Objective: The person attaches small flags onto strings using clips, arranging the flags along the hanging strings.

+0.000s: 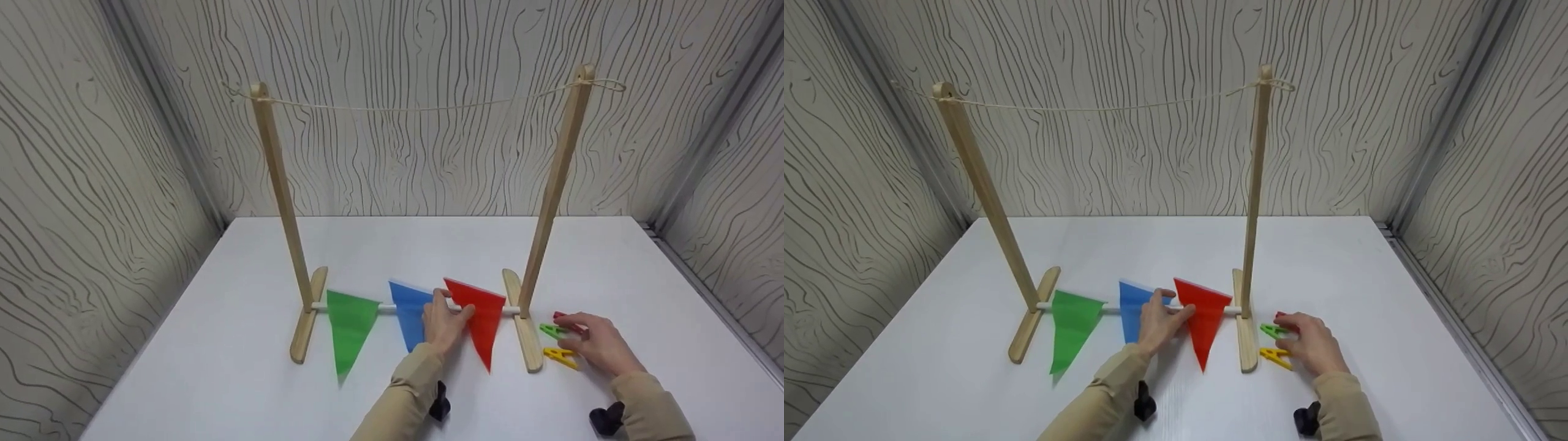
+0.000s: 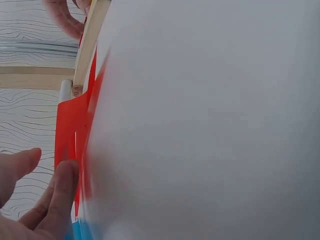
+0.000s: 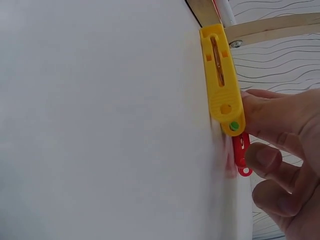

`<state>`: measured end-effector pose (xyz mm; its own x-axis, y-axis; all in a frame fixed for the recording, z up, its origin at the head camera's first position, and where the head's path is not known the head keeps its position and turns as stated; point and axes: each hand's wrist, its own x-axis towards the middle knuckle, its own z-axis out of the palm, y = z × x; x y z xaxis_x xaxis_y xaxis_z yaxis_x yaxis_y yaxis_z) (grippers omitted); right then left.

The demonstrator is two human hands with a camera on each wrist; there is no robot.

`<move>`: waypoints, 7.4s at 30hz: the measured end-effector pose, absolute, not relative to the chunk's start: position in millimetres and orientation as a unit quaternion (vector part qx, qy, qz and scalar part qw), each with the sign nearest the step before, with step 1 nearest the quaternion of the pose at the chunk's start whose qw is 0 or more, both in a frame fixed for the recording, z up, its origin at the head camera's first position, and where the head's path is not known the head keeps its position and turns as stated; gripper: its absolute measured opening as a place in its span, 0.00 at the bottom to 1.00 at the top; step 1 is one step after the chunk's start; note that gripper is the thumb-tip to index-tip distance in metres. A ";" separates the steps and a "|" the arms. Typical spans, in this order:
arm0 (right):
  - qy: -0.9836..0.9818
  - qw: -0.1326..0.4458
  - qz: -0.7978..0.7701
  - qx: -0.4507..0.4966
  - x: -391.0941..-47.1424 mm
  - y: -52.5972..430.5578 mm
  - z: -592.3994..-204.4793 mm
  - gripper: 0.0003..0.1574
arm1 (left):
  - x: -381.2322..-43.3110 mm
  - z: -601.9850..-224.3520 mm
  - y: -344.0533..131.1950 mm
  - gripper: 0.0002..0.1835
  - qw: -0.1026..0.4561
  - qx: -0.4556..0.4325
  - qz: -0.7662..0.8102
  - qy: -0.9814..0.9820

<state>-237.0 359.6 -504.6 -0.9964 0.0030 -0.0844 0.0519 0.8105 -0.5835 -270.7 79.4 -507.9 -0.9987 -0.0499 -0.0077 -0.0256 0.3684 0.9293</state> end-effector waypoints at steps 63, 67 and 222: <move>0.933 -0.006 -0.358 -0.029 -238.5 346.6 -508.1 0.23 | -272.7 -498.0 68.7 0.08 -0.025 0.001 -0.709 -0.705; 0.927 -0.002 -0.374 -0.022 -238.4 345.1 -507.3 0.24 | -272.0 -496.0 69.7 0.08 0.015 0.005 -0.701 -0.713; 0.545 -0.445 -0.672 -0.233 -294.7 233.9 -188.3 0.11 | -294.5 -236.3 105.9 0.16 0.076 -0.079 -0.890 -0.442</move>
<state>-294.7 233.9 -188.3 -0.4952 0.3434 0.7980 -0.8518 -0.0111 -0.5238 -294.5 105.9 -236.3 -0.9759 -0.0648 0.2084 0.2052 -0.5976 0.7751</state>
